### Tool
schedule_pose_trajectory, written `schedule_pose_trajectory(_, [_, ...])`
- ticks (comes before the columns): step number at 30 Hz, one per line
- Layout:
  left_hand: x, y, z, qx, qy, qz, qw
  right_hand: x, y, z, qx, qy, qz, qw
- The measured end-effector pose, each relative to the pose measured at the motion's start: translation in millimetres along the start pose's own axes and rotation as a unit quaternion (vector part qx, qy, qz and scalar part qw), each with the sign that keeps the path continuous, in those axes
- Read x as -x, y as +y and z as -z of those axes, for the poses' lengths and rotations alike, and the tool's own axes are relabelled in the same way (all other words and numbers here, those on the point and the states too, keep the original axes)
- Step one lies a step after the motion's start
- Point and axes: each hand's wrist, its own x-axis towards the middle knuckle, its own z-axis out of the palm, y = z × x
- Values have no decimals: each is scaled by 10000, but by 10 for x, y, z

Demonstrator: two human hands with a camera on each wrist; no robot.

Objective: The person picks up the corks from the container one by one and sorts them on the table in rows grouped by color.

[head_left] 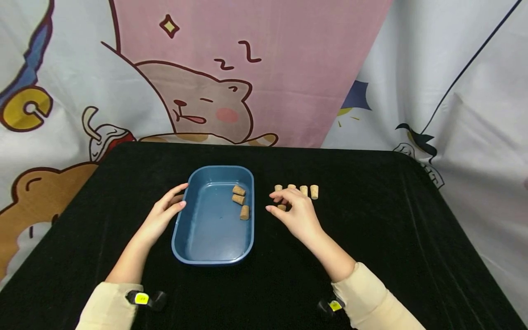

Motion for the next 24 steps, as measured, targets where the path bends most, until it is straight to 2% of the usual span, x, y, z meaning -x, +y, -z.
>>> schedule_pose_trajectory(7, [-5, -4, 2, 5, -5, -17, 10000, -199, -74, 53, -2, -794, 667, 9946])
schedule_pose_trajectory(11, [-4, -13, 1, 24, -23, -33, 10000, -349, -99, 74, 143, -1428, 1069, 9839])
schedule_pose_trajectory(14, [-4, -17, 1, 36, -34, -23, 10000, -451, -125, 80, 329, -1754, 1336, 9748])
schedule_pose_trajectory(20, [-4, -6, 3, 24, -11, -5, 10000, -602, -227, 40, 1241, -1983, 1701, 9573])
schedule_pose_trajectory(24, [-2, -3, 1, 15, -3, -23, 10000, -658, -325, -14, 1943, -2215, 1773, 9390])
